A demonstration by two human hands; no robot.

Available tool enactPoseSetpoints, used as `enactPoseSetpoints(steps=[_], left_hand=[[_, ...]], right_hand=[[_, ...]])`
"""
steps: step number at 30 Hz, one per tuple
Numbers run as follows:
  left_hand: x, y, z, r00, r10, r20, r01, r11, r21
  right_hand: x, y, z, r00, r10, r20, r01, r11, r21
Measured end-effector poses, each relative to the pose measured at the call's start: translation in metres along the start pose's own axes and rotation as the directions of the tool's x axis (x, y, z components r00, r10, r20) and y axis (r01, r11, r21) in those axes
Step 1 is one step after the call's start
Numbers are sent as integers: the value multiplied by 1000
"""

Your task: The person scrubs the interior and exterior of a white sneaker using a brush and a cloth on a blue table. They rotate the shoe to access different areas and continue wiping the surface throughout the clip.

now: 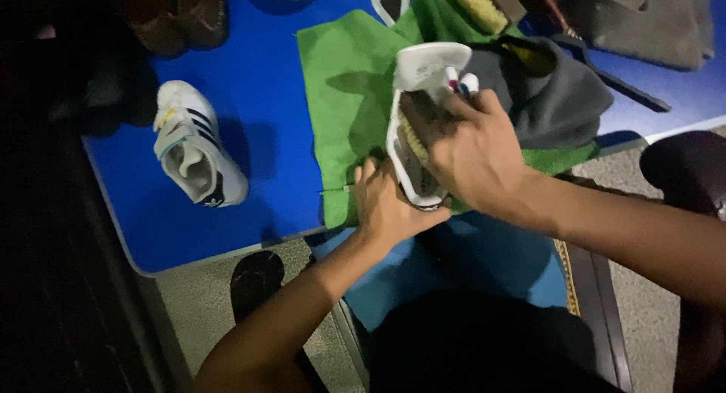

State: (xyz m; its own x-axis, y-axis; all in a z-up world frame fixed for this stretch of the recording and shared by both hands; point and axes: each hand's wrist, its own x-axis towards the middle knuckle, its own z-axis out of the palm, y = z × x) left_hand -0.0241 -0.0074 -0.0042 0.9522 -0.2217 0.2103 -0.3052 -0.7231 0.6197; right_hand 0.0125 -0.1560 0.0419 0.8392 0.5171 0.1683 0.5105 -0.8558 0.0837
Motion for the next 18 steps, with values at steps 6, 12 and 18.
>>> enactPoseSetpoints(steps=[6,12,18], left_hand=[[-1,4,-3,999,7,-51,-10,997,-71],[-1,0,1,1000,3,13,-2,1000,-31],[-4,-3,11,999,-8,-42,7,1000,-29]], right_hand=[[-17,-12,-1,988,-84,132,65,988,139],[-3,-13,31,995,-22,101,21,1000,4],[-4,-11,-17,965,-46,257,28,997,71]])
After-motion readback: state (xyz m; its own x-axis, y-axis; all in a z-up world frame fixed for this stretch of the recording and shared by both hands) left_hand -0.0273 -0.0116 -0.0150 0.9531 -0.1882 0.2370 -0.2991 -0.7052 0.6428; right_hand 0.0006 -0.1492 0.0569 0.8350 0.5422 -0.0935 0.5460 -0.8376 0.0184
